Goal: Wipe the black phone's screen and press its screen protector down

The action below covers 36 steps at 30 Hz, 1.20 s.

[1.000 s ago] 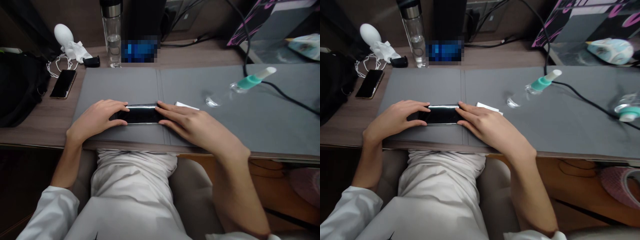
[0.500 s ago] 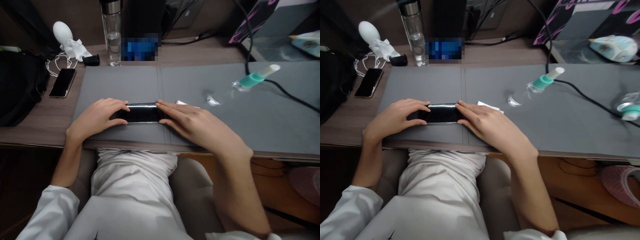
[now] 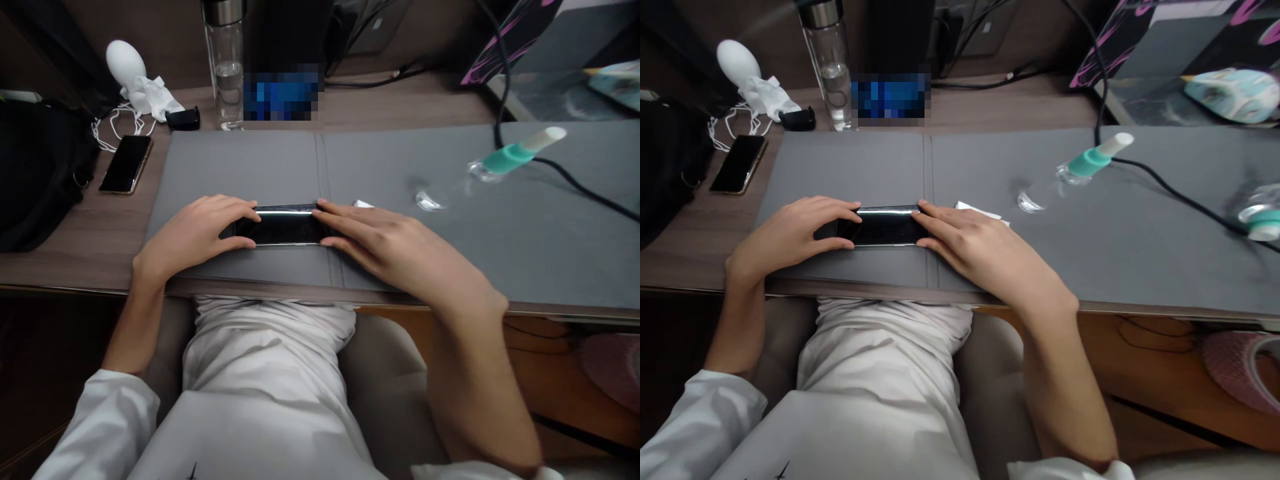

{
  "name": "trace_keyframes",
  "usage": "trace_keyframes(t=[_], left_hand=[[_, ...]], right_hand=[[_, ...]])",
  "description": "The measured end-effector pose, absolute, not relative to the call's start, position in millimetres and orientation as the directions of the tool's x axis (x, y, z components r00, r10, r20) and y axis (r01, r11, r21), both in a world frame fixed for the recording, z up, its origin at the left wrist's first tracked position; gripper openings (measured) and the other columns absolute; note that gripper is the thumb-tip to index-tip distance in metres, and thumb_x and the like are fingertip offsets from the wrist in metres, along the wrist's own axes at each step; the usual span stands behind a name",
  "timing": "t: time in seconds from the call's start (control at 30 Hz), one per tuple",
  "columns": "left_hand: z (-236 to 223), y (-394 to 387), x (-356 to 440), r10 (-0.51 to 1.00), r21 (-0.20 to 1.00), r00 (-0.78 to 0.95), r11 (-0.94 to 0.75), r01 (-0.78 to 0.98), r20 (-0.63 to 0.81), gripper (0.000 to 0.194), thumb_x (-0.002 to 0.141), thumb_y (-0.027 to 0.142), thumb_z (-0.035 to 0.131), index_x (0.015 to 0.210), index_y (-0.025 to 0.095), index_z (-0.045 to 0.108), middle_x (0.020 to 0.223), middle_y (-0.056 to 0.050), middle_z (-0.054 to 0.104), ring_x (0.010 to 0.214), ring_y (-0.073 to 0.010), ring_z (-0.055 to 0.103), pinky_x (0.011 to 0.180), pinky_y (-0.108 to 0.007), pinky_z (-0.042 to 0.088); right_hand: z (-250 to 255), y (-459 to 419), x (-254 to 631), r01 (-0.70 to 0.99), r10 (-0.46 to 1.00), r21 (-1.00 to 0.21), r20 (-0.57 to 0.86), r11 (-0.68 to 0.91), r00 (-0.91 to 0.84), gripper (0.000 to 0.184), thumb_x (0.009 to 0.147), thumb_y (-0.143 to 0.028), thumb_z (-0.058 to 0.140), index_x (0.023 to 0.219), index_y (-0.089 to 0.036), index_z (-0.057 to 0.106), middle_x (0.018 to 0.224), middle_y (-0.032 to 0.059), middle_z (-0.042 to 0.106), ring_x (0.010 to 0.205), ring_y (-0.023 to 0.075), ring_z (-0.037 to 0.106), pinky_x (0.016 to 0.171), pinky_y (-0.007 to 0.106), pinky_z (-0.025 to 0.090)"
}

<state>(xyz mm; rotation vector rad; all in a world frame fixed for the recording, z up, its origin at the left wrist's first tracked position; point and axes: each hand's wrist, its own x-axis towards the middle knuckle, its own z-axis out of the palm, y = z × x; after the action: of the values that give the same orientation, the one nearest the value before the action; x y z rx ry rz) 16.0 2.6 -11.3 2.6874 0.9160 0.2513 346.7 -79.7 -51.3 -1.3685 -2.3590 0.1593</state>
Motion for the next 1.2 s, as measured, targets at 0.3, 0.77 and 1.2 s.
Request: trace_keyframes(t=[0.3,0.77,1.2], left_hand=[[-11,2,17,0.629,0.334,0.775,-0.744,0.578,0.059,0.037,0.11,0.053,0.065,0.135,0.026,0.072,0.159,-0.006,0.07,0.142,-0.0303,0.066,0.119,-0.046,0.048],[-11,1,18,0.627,0.344,0.777,-0.744,0.573,0.062,0.035,0.11,0.052,0.066,0.133,0.026,0.071,0.157,-0.007,0.07,0.141,-0.0299,0.066,0.12,-0.046,0.047],[-13,2,19,0.627,0.342,0.774,-0.749,0.568,0.086,0.033,0.108,0.048,0.068,0.132,0.026,0.068,0.149,-0.008,0.073,0.135,-0.0301,0.067,0.114,-0.044,0.049]], right_hand=[[-49,-80,345,0.819,0.848,-0.249,0.285,0.516,-0.448,0.053,0.117,-0.05,0.042,0.159,-0.026,0.065,0.164,0.0104,0.065,0.132,0.037,0.076,0.12,0.061,0.058],[-43,-80,345,0.813,0.859,-0.29,0.264,0.505,-0.439,0.052,0.117,-0.047,0.045,0.161,-0.026,0.062,0.165,0.0082,0.064,0.136,0.0373,0.074,0.122,0.061,0.056],[-40,-78,347,0.806,0.872,-0.343,0.268,0.483,-0.409,0.052,0.116,-0.048,0.048,0.163,-0.03,0.061,0.163,0.0053,0.066,0.141,0.0362,0.072,0.12,0.056,0.059]])
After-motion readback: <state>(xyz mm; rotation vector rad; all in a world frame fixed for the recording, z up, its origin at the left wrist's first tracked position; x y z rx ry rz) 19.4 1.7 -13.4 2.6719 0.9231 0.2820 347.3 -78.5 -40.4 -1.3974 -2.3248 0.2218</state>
